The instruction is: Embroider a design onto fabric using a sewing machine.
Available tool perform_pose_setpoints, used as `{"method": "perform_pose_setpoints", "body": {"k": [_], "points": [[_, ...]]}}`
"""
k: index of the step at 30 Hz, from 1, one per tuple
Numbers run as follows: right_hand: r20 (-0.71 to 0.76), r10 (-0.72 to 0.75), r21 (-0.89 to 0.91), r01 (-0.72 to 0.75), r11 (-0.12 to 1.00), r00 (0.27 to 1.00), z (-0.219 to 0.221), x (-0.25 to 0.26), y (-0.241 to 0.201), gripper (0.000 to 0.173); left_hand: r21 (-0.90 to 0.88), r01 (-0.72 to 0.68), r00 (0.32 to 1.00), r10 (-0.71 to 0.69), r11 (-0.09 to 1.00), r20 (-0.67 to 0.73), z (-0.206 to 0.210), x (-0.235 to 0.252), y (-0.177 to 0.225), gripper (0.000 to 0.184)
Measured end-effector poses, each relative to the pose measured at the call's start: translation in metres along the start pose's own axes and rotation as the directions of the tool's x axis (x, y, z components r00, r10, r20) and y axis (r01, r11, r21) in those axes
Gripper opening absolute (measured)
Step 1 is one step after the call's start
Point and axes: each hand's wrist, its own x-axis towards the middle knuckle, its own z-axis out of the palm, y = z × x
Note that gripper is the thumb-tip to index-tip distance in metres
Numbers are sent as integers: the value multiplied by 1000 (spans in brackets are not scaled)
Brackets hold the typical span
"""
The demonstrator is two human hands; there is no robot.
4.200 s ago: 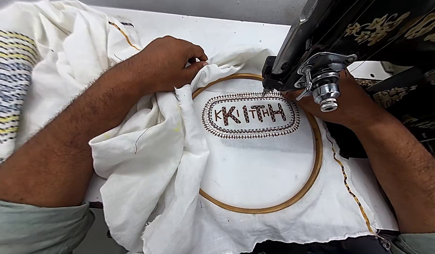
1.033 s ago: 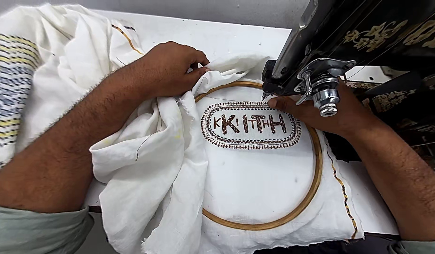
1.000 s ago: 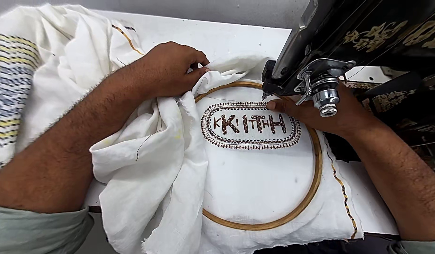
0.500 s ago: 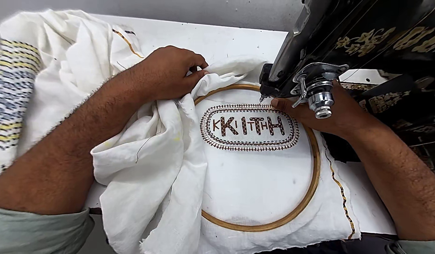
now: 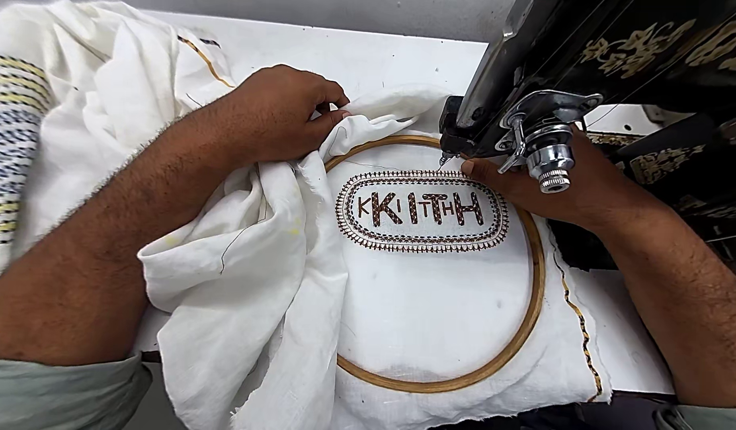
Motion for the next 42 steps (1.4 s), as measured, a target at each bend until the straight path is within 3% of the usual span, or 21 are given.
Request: {"method": "perform_pose_setpoints", "body": {"k": [13,42], "points": [[105,-10,-158,27,987,994,-11,-5,-14,30,15,10,1000,-11,1000,28,-2,-1,8,34],[71,-28,-70,33,997,997,-11,-6,-9,31,34,-29,1000,28,999,13,0,-1,8,34]]}}
